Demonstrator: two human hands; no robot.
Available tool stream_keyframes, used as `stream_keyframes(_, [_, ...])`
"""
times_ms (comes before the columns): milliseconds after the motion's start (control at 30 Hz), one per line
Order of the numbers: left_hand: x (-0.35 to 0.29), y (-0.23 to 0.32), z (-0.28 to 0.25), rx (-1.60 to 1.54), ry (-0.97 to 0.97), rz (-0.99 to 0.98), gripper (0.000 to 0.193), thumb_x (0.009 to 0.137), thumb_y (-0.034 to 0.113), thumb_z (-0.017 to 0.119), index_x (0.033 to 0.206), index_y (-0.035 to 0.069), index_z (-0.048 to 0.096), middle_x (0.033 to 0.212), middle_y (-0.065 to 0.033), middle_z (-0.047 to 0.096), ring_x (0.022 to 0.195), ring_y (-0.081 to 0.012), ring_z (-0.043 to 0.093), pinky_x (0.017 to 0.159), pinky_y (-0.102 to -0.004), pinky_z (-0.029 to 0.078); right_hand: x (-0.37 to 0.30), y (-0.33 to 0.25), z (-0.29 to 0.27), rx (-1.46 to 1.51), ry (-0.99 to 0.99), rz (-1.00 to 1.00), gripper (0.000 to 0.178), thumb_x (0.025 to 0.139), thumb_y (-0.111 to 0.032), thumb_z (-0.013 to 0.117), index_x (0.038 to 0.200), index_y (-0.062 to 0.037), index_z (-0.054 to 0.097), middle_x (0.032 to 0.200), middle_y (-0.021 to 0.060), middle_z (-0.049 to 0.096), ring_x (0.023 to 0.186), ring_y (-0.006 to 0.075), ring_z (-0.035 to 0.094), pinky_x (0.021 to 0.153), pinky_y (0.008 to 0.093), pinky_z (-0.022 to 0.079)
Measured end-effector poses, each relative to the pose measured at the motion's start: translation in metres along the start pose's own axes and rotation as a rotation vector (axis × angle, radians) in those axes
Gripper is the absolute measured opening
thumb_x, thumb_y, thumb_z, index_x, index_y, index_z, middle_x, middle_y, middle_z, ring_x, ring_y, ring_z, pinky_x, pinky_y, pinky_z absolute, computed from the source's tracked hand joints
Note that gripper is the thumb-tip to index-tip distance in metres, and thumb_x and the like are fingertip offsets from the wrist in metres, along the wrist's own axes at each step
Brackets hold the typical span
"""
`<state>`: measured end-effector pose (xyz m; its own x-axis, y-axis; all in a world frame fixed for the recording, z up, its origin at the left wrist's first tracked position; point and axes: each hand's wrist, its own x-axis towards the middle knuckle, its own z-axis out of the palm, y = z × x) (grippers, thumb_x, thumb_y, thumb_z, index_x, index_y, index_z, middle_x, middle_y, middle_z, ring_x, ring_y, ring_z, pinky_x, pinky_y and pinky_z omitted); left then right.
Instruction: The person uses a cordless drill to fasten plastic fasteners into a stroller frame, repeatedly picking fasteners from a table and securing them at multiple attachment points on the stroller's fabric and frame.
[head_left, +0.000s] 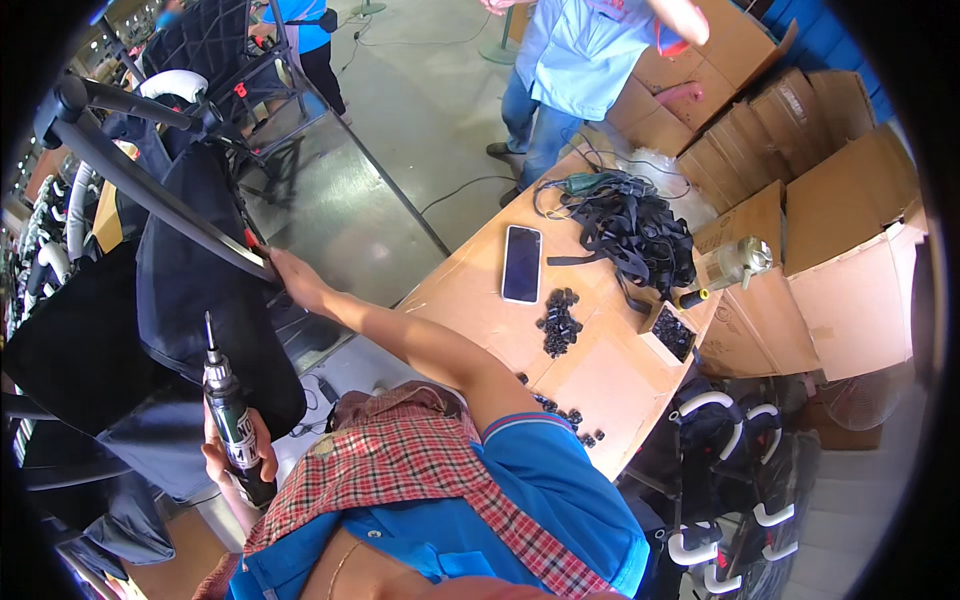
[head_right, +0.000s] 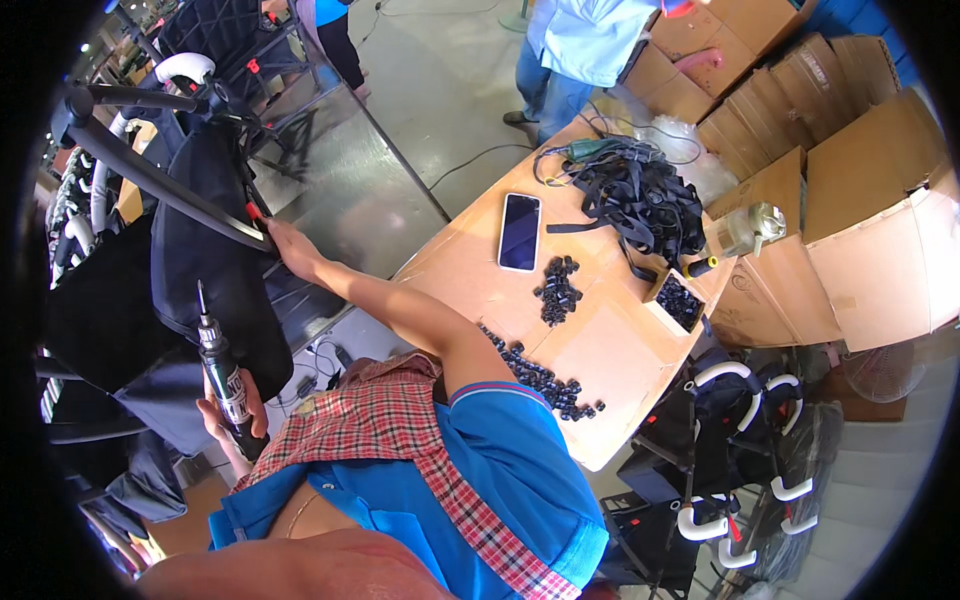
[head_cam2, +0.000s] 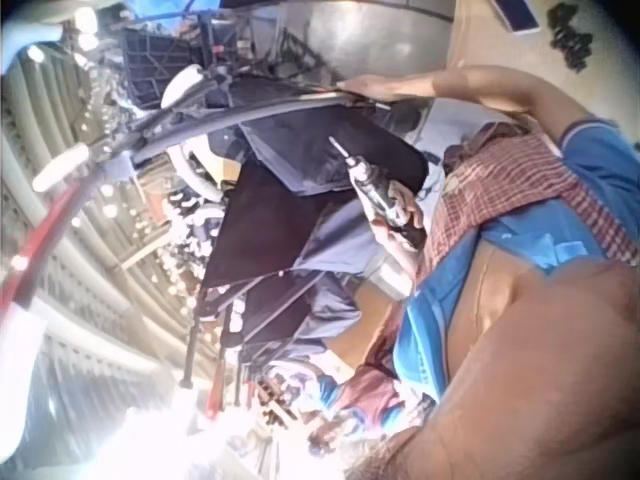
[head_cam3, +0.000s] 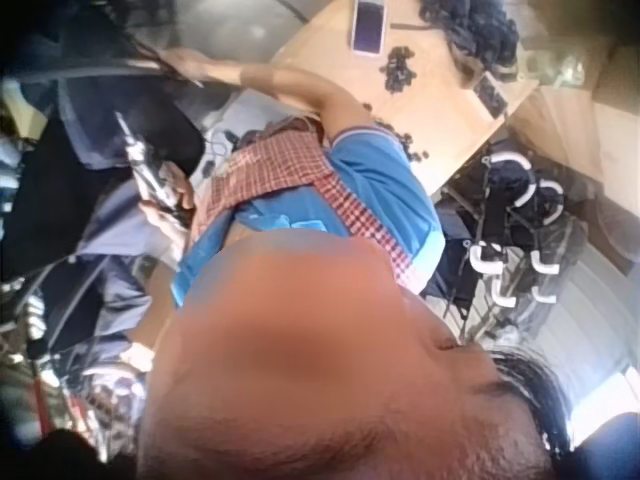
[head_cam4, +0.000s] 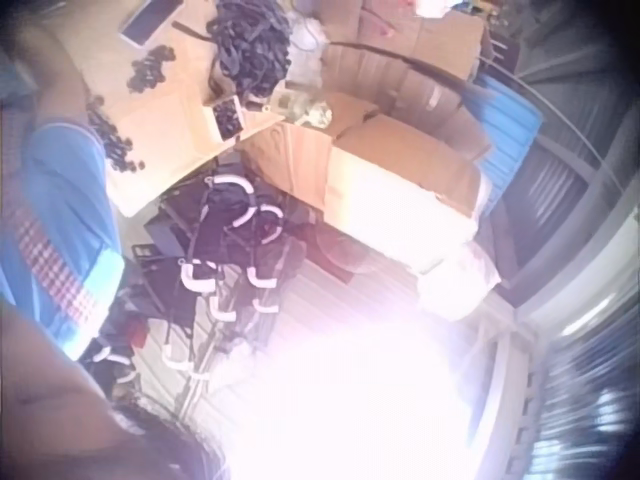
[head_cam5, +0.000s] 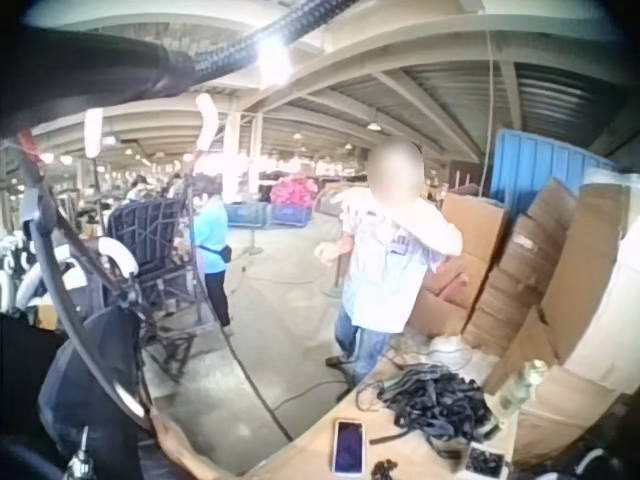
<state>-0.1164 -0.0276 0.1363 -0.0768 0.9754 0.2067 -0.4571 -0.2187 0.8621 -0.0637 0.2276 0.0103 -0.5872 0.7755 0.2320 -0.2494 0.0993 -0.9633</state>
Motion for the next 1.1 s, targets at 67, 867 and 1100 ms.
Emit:
stream_keyframes(67, [-0.002,-0.003,-0.01,-0.084,0.039,-0.032,0.088,0.089,0.054,0.057,0.148,0.01,0.011,0.066,-0.0196,0.052,0.038,-0.02,0.052,0.033,-0.0249,0.045,0.005,0.012,0.005,0.105,0.02,-0.07,0.053,0.104,-0.037,0.025,0.136,0.0003,0.045,0.134,0.0158,0.05,0.126,0.0243,0.044,0.108,0.0332,0.028])
stream_keyframes(867, [0.013,0.029,-0.04,-0.051,0.203,-0.1,0.097,0.083,0.061,0.059,0.152,0.013,0.01,0.062,-0.015,0.049,0.036,-0.0159,0.045,0.031,-0.0236,0.041,0.05,0.057,0.041,0.228,-0.101,-0.006,0.056,0.105,-0.037,0.021,0.141,0.0019,0.037,0.147,0.0152,0.037,0.137,0.0232,0.031,0.112,0.0326,0.025])
stream_keyframes(1100, [0.017,0.048,-0.045,-0.135,-0.042,-0.189,0.099,0.085,0.053,0.063,0.152,0.01,0.004,0.071,-0.0191,0.055,0.046,-0.0193,0.054,0.046,-0.0273,0.048,0.06,0.023,0.022,0.184,-0.108,0.307,0.062,0.102,-0.047,0.031,0.147,-0.0052,0.03,0.148,0.0106,0.036,0.131,0.0195,0.037,0.104,0.0329,0.035])
